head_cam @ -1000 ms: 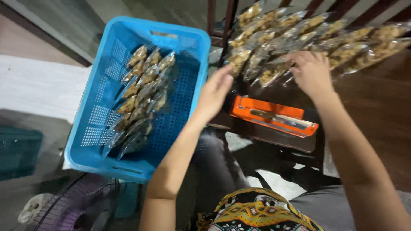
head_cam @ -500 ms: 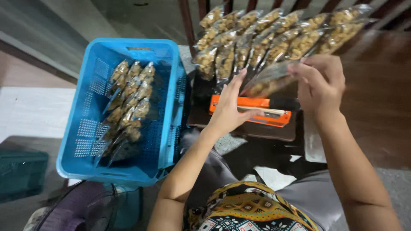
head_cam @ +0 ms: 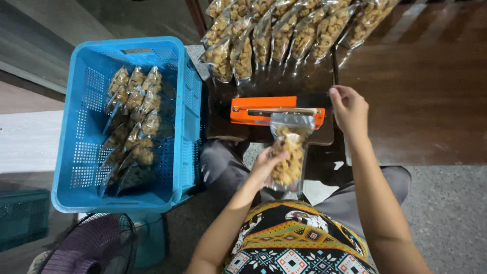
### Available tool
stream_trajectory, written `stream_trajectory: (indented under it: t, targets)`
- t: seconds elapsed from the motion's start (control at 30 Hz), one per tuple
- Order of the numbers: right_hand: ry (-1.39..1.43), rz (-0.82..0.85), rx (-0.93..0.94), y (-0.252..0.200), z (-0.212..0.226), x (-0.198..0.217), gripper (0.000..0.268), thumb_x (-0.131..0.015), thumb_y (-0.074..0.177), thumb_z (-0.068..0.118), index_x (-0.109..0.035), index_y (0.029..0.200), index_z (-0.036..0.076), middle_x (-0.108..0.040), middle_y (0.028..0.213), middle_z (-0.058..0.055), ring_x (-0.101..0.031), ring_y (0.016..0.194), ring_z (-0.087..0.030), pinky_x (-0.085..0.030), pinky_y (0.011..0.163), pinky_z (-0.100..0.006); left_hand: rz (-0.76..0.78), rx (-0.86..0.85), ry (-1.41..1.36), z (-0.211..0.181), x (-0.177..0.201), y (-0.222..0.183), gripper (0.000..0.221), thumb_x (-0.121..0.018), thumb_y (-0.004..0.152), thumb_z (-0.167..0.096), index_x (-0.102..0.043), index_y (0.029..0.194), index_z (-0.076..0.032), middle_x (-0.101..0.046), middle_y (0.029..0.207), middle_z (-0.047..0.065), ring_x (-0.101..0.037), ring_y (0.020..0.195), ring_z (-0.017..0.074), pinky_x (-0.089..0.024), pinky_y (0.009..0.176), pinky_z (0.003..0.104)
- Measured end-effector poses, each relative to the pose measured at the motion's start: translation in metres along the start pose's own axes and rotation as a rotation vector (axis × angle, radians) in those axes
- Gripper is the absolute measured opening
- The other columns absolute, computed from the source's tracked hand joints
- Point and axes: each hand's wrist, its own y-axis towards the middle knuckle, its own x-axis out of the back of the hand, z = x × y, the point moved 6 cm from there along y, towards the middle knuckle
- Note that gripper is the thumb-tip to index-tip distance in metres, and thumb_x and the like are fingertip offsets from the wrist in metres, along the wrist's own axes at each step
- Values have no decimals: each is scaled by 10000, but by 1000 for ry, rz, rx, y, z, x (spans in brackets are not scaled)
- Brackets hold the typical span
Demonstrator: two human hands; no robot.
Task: The person sits on the floor and repeatedly picks up clear plastic bags filled with snacks, seals them using an orange handheld heat sealer, and places the sealed bags into a blue plastic basket. The person continues this process for multiple bags throughout the clip.
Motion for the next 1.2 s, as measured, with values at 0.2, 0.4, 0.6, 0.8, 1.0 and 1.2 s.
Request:
stream_trajectory:
  t: [0.2,0.4,0.6,0.8,1.0,1.2]
  targets:
    - [-148,-52,47,5,-12,-11,291,-777,962,299,-776,1102,44,-708,776,-96,-684,689,-195,-525,669,-327,-1,-35,-27,-12,11,28,733,-853,762,-428,-574,1275,15,-740,1089,161,-755,899,218,-646,758,337]
    - [-169,-18,-131,5,-35,-18,271,-763,947,320,-788,1119,112,-725,821,-118,-698,758,-228,-531,730,-352,-32,-48,-7,-25,11,26,635,-828,816,-387,-608,1241,30,-745,1043,134,-749,838,178,-619,697,319]
    - [-166,-12,-143,7,-56,-24,262,-773,942,308,-789,1114,111,-736,847,-110,-702,782,-209,-535,746,-348,-44,-59,-74,-25,12,25,577,-829,825,-313,-599,1238,17,-741,1053,117,-752,869,169,-624,728,326]
    - [24,63,-305,10,-90,-35,269,-749,953,281,-771,1118,69,-694,738,-54,-625,553,-116,-494,532,-287,-32,-37,-151,-19,11,29,571,-840,822,-289,-595,1228,27,-734,1062,133,-753,873,184,-631,735,345]
    - [377,140,-407,8,-111,-47,252,-723,982,254,-763,1097,33,-592,667,13,-530,504,-79,-423,465,-248,-51,-6,-153,-21,11,27,602,-844,802,-291,-575,1246,13,-728,1055,139,-753,864,201,-638,710,373]
    - [481,184,-583,2,-117,-48,266,-708,976,278,-739,1137,69,-536,625,29,-517,496,-76,-435,464,-238,-81,22,-77,-21,12,26,653,-842,794,-326,-558,1280,6,-732,1066,151,-762,890,218,-648,722,382]
